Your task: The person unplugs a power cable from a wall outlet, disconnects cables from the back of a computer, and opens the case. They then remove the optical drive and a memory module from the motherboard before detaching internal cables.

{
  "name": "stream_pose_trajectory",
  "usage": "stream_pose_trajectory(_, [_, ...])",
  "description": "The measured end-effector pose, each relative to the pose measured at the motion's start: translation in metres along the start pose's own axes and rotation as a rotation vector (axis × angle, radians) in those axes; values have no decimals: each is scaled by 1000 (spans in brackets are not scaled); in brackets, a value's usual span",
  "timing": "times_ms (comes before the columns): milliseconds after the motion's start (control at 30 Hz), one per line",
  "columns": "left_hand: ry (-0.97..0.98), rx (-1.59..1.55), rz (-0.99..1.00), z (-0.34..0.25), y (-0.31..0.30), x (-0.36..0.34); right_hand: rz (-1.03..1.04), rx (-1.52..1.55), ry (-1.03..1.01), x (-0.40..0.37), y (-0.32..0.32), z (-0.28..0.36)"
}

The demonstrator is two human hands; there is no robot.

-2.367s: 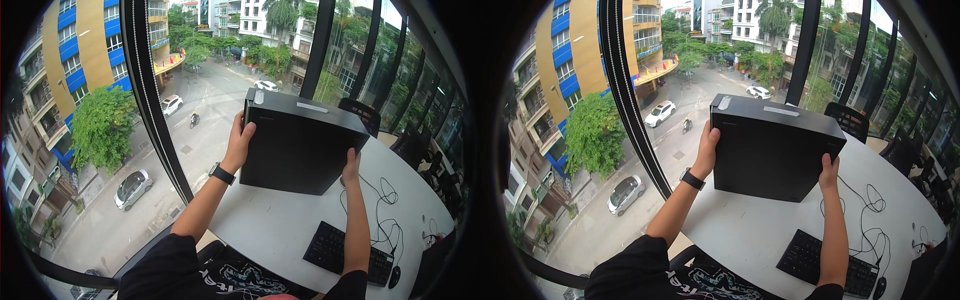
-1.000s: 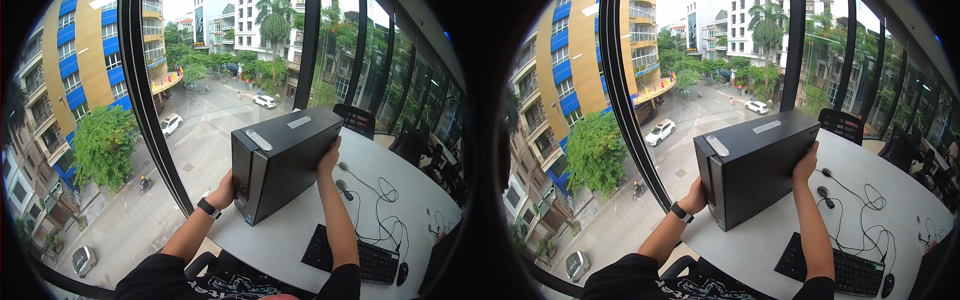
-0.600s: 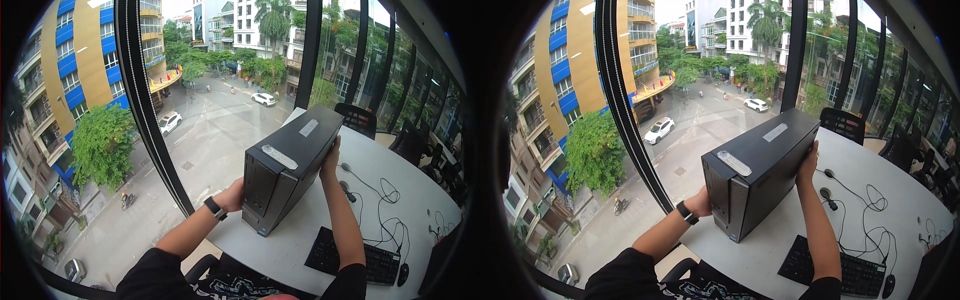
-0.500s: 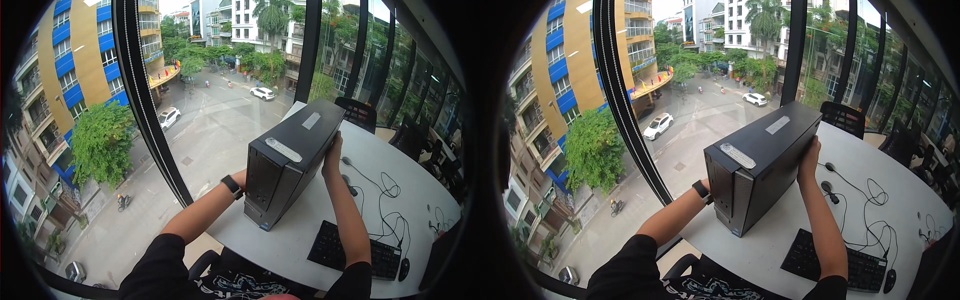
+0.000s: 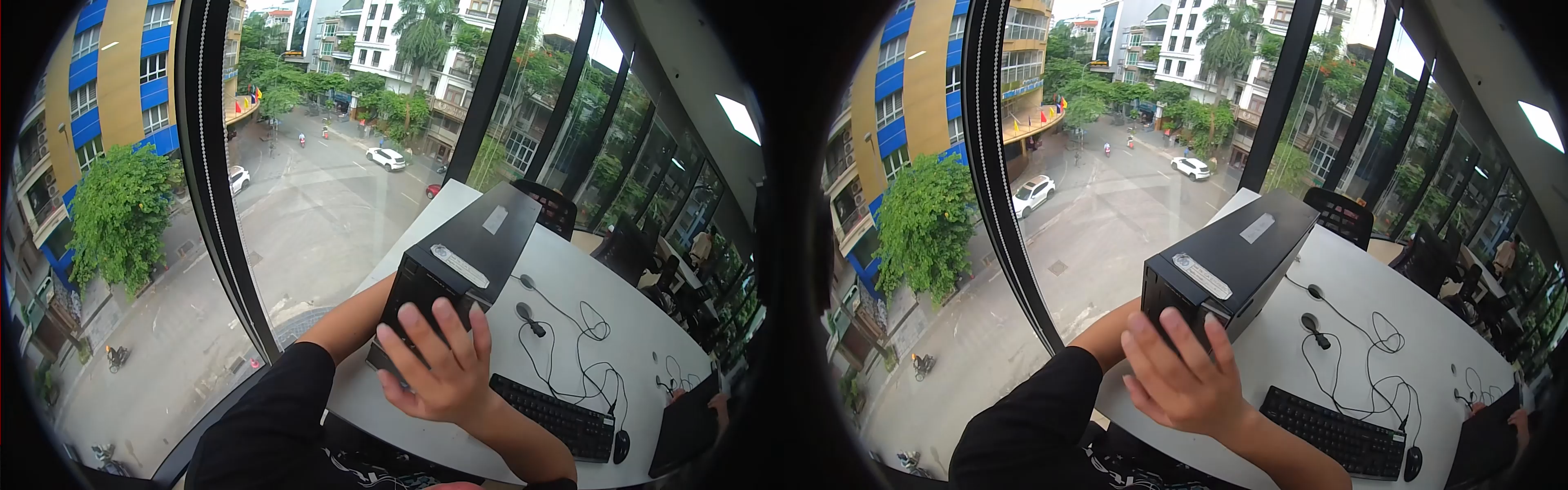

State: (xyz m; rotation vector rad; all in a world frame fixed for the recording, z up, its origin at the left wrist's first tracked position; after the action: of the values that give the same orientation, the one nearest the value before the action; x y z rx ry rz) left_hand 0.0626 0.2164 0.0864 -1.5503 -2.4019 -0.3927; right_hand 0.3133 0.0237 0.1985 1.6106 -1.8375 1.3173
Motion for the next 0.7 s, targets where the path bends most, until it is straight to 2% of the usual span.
stream_pose_trajectory(67, [14, 7, 3, -4, 2, 11, 156, -299, 120, 2, 33, -17])
stream_pose_trajectory(167, [37, 9, -10, -10, -2, 21, 62, -438, 48, -1, 41, -17])
stream_pose_trajectory(300, [69, 12, -32, -11, -19, 26, 32, -464, 27, -8, 37, -20])
stream_pose_trajectory(500, [106, 19, -113, -17, -72, 14, -58, -311, -29, -19, 25, -22])
stream_pose_trajectory(633, [106, 22, -177, -15, -97, 1, -118, -227, 77, -28, 19, -28])
stream_pose_trajectory(700, [128, 20, -298, -21, -110, -11, -144, -205, 34, -35, 17, -25])
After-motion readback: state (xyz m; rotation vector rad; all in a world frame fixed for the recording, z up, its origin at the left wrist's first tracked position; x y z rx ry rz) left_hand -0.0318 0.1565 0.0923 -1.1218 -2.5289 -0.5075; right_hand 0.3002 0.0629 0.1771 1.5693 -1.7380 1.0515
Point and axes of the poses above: each hand's wrist, its own x-axis towards the middle knuckle, its own y-axis out of the palm, z = x × y, the point moved 9 cm from there along x, towards the middle knuckle, and after that the axes turned 3 degrees about -z, right-handed, at the moved point
